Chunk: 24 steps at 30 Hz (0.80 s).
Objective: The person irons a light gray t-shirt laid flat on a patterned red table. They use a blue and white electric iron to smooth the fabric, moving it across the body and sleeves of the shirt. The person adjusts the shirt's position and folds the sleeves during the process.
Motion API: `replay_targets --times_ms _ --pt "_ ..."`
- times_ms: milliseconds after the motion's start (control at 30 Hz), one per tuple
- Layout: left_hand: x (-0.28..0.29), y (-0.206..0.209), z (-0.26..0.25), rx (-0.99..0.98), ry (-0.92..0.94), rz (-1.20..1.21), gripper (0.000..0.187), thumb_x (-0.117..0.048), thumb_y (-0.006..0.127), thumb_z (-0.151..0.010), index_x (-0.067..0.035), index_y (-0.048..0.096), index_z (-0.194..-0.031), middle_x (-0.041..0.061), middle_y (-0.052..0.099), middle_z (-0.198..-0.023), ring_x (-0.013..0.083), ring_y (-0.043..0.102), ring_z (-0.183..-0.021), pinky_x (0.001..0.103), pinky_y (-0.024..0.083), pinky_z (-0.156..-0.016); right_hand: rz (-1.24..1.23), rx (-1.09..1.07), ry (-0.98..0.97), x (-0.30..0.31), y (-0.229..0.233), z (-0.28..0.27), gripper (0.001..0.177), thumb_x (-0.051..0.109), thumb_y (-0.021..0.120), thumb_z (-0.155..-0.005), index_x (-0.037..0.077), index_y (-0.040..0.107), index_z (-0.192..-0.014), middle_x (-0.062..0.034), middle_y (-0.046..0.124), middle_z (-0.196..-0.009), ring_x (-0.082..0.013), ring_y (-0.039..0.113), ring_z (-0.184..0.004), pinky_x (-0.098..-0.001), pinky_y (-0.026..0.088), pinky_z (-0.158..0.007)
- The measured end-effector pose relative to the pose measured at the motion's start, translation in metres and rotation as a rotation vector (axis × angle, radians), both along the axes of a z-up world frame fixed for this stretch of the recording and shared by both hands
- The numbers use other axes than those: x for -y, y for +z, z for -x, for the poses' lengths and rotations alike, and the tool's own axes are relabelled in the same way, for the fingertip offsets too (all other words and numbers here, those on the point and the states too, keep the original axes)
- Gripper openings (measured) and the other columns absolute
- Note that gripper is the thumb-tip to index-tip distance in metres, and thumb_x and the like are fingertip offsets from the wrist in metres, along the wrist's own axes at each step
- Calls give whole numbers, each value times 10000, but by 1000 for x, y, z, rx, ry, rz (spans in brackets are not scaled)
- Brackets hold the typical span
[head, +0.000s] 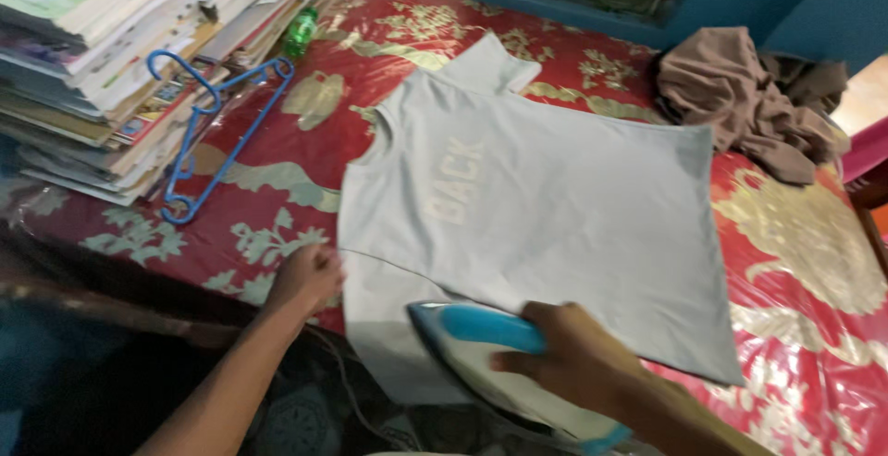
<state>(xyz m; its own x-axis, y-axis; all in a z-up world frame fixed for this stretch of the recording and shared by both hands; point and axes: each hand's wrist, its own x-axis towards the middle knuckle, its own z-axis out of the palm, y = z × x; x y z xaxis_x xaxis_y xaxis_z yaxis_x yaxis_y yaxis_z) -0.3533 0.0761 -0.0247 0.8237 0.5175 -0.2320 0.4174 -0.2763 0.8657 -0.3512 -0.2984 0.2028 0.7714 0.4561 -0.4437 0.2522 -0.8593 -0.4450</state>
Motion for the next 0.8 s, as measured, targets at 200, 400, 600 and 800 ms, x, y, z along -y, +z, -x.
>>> replay_targets --times_ms 200,400,600,800 --pt "-32 24 -63 100 -363 -184 194 -100 581 -926 -94 741 -1034 128 778 -888 242 741 -785 363 565 -734 92 79 173 -122 -13 -15 518 548 775 -816 52 699 -945 -179 735 -797 -351 723 -779 -479 543 -726" --pt "-64 -4 -100 79 -488 -181 236 -46 529 -935 -71 751 -1009 78 788 -944 174 742 -892 312 559 -798 115 159 180 -175 -49 -46 553 541 795 -804 15 687 -934 -211 715 -872 -397 707 -857 -509 545 -762" --pt "-85 -40 -117 110 -508 68 227 67 595 -841 -20 730 -1002 86 784 -948 164 743 -904 302 571 -815 183 121 161 -202 -56 -51 557 535 795 -809 4 685 -939 -209 714 -889 -384 714 -874 -507 552 -771" --pt "-80 -28 -115 24 -485 194 215 58 550 -913 -22 702 -1043 77 768 -991 139 714 -893 280 570 -811 220 46 214 -202 -48 -40 560 527 784 -830 -7 668 -955 -218 716 -862 -372 727 -840 -501 560 -748"
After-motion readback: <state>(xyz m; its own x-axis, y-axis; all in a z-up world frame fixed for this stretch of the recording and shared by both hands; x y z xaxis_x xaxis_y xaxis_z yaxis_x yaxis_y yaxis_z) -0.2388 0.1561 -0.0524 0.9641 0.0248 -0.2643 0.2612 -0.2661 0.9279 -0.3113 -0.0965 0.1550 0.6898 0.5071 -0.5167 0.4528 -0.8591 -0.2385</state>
